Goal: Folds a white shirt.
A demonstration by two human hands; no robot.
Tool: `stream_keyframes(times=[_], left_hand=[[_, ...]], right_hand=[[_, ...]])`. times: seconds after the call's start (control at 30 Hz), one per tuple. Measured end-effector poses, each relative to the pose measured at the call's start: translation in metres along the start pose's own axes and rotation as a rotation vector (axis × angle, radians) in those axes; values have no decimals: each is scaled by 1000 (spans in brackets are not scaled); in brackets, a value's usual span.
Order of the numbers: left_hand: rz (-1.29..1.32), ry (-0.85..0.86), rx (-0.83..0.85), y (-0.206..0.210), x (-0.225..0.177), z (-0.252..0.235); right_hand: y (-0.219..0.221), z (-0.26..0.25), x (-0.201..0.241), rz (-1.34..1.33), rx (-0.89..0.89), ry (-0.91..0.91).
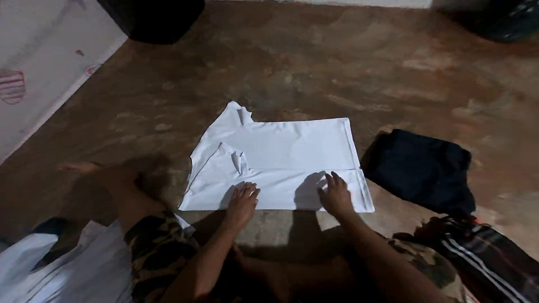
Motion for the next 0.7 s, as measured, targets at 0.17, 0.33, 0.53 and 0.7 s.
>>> stream_keyframes(times=[0.17,0.33,0.53,0.7], left_hand=[[-109,-106,-118,34,21,7],[-124,-206,-139,28,39,11],[-91,-434,-180,11,89,23],[-56,-495,-107,8,106,26]], right_hand=[[39,28,-58,23,-50,290],[28,36,-62,11,-30,377],[38,41,-70,-28,71,423],[33,40,-77,-52,77,488]])
Point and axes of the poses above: each hand's wrist, its own z-axis away from the middle knuckle, its own y-axis out of the palm, x = y × z, the point moved 9 cm from there along -z, towards the middle knuckle, and after that the axes turned 12 degrees about -y, right-handed, at the moved point
